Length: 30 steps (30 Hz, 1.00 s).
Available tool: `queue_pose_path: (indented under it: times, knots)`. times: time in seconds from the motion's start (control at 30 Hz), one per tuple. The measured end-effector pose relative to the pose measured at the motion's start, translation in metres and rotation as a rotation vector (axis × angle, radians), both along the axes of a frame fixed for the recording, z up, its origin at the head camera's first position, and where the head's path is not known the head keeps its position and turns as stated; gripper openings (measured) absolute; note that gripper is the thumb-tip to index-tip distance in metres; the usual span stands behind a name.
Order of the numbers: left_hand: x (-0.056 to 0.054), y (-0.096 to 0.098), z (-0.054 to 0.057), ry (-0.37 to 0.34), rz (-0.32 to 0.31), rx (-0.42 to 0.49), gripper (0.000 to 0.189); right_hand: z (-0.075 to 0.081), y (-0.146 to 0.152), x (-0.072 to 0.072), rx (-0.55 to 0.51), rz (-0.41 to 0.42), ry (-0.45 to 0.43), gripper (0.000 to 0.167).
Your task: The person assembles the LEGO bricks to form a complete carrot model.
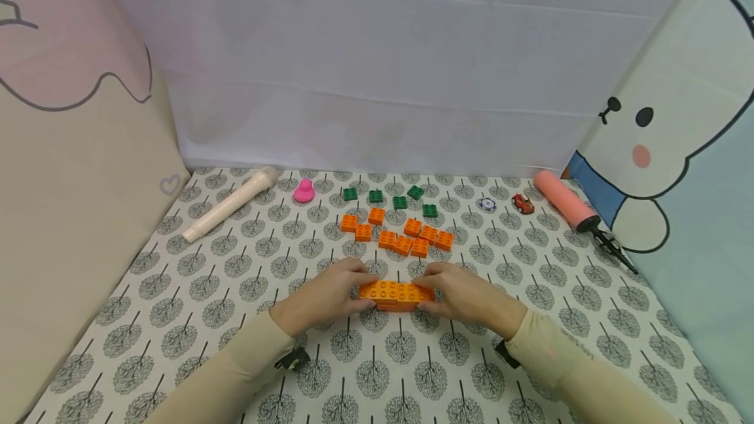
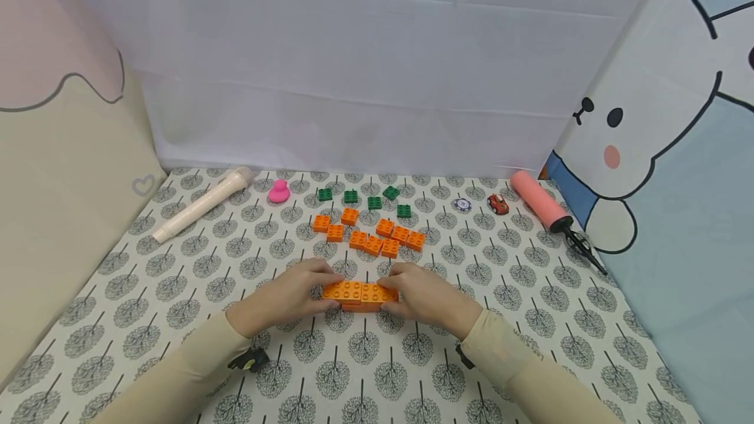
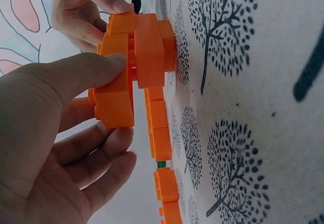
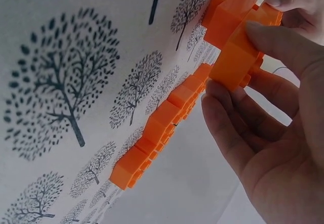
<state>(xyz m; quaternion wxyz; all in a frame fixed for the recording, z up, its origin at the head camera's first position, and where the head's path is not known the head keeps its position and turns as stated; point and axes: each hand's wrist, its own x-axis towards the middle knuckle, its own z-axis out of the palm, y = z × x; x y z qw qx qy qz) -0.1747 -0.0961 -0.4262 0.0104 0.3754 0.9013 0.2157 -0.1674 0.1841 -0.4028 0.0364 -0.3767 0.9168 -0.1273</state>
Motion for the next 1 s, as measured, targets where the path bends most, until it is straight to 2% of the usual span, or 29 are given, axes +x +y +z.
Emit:
queue_pose_path:
  times: [0.37,0.67,1.0]
  knots:
    - [0.0,0.0012,0.0031,0.008,-0.011,-0.046,0.05,0.0,-0.0016,0.0009,-0.006,0.008,-0.005,0.042]
    - [-0.0016,0.0027,0.0029,-0.032,0.002,-0.07,0.05,-0.0018,-0.0017,0.0019,-0.014,-0.023,-0.015,0.045]
    - [-0.0036,0.0055,0.0064,-0.008,-0.018,-0.083,0.047,-0.0023,-0.0021,0.0014,-0.023,-0.011,-0.01,0.043]
